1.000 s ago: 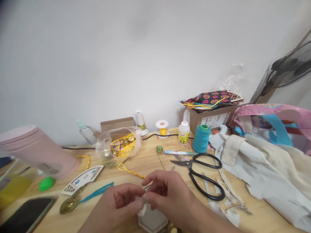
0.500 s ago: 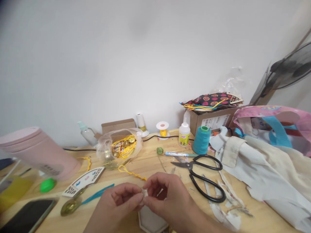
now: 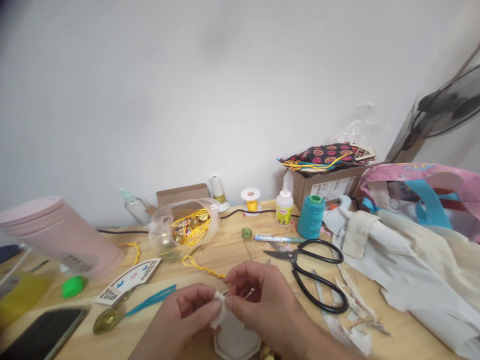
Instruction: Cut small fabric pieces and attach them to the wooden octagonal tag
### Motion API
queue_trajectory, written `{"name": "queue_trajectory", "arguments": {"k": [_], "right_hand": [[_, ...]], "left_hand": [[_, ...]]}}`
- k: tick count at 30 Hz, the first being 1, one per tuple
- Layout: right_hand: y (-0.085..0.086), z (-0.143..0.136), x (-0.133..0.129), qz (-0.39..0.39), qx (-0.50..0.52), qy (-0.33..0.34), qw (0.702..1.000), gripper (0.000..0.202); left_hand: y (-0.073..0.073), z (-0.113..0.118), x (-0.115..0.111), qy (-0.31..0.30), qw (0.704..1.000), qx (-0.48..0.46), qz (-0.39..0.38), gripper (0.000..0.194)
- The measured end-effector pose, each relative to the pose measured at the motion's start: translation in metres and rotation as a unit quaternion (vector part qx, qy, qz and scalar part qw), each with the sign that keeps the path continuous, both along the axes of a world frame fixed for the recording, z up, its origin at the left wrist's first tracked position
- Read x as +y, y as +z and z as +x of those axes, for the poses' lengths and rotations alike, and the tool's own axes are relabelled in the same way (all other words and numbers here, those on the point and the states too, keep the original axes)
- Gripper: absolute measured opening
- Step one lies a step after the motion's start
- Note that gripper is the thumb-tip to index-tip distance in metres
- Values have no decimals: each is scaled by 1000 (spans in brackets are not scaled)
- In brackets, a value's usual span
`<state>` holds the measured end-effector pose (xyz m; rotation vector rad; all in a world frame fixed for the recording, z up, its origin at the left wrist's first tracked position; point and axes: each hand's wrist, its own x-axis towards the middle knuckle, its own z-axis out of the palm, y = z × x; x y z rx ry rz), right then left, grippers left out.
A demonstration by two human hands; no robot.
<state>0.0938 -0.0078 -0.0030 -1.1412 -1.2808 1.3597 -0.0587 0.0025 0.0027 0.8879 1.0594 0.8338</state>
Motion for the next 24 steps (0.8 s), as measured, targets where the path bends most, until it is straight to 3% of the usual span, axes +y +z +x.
{"name": "queue_trajectory", "arguments": {"k": [8,18,24], "right_hand": [[1,0,-1,-12,4,3,1000,13],[4,-1,-1,28,-73,-3,997,13],[4,-5,-2,46,-110,11,993,15]], "left_hand": [[2,1,0,5,1000,1,-7,22],[-1,2,0,11,1000,-7,-12,22],[-3,3,-1,-7,999,15,29,24]]}}
